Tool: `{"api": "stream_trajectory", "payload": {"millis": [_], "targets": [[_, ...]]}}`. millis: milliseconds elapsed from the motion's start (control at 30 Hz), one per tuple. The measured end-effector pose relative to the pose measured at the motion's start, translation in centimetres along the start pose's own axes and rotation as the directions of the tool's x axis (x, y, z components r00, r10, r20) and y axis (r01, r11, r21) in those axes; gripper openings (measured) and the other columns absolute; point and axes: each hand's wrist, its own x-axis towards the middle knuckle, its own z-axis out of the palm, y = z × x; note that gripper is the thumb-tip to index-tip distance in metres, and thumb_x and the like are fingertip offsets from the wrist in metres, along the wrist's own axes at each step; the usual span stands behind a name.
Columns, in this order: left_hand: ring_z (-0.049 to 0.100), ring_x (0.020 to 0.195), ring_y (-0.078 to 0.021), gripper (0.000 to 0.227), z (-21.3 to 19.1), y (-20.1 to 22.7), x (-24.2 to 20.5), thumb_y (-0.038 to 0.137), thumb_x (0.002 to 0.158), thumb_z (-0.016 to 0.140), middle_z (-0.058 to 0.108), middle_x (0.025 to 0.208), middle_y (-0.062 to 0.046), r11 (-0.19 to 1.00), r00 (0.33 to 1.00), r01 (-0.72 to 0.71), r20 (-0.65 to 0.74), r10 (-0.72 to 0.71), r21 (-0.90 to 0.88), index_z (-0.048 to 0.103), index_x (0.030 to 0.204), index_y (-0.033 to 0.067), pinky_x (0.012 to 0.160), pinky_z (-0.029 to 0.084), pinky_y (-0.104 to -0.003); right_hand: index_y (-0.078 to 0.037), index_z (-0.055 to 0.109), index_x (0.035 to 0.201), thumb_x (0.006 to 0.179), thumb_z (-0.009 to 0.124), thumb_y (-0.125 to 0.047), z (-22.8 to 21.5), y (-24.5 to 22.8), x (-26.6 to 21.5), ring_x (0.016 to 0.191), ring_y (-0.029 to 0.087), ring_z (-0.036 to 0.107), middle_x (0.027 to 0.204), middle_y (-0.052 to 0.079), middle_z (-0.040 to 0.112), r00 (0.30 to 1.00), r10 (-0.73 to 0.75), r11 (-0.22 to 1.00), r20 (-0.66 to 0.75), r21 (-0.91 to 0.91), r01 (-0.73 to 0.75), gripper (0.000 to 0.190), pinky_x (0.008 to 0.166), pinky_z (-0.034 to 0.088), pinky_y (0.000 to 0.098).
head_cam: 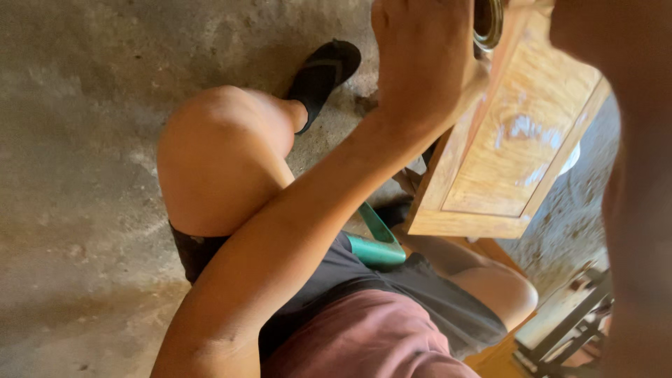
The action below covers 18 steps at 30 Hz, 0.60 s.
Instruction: The person applies a dark wood stain to a rectangular wooden panel using a small brush. They repeatedly dip the brush into a metal can and spread the stain across the panel's surface and edges, occasionally lifting and rotating the panel to reach different areas.
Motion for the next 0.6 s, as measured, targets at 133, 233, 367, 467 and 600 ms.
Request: {"api": "stream_trajectory", "payload": {"millis": [133,233,367,467,600], "targets": [[0.061,0.08,-0.0374,0.038,2.1,1.0,-1.7,0.012,0.067,0.084,0.062,0.082,-0.016,0.981,0.965,-0.061,0.241,0.105,-0.182,0.058,0.094,0.0058,0.078,0.046,-0.051,-0.001,0.072,0.113,0.101,0.062,0.003,1.7,2.1,-12.4,0.09,0.026,0.069,0.1,0.015,0.07,0.979,0.172,0.969,-0.111,0.198,-0.147,0.016,0.083,0.054,0.0346],[0.062,0.086,-0.038,0.046,4.1,2.8,-3.7,0.012,0.066,0.086,0.063,0.089,-0.017,0.96,0.927,-0.098,0.326,0.184,-0.261,0.057,0.1,0.0045,0.082,0.048,-0.05,0.0,0.072,0.114,0.101,0.061,0.004,4.2,2.4,-21.2,0.091,0.027,0.07,0.102,0.016,0.071,0.923,0.331,0.904,-0.195,0.345,-0.252,0.017,0.083,0.055,0.0344],[0.059,0.113,-0.039,0.074,6.2,5.2,-7.5,0.014,0.066,0.09,0.059,0.118,-0.02,0.916,0.897,-0.218,0.3,0.324,-0.337,0.048,0.126,0.0024,0.103,0.048,-0.049,0.002,0.074,0.111,0.101,0.066,0.005,7.4,-0.9,-29.9,0.088,0.031,0.069,0.1,0.019,0.07,0.821,0.508,0.825,-0.261,0.421,-0.377,0.013,0.082,0.055,0.0375],[0.058,0.119,-0.0371,0.083,7.5,6.7,-9.7,0.011,0.071,0.089,0.059,0.124,-0.019,0.92,0.783,-0.203,0.509,0.359,-0.336,0.044,0.139,0.0008,0.109,0.047,-0.048,0.001,0.073,0.112,0.097,0.065,0.007,9.5,-2.3,-34.5,0.091,0.032,0.069,0.104,0.019,0.069,0.745,0.617,0.74,-0.253,0.509,-0.439,0.018,0.084,0.056,0.0374],[0.057,0.12,-0.0379,0.076,8.9,8.2,-11.4,0.013,0.071,0.09,0.06,0.124,-0.019,0.914,0.743,-0.243,0.544,0.39,-0.324,0.047,0.134,0.0012,0.108,0.047,-0.047,-0.003,0.076,0.114,0.097,0.069,0.004,13.8,-4.3,-35.1,0.089,0.035,0.067,0.104,0.019,0.066,0.617,0.764,0.565,-0.188,0.657,-0.499,0.02,0.079,0.055,0.0418]]}}
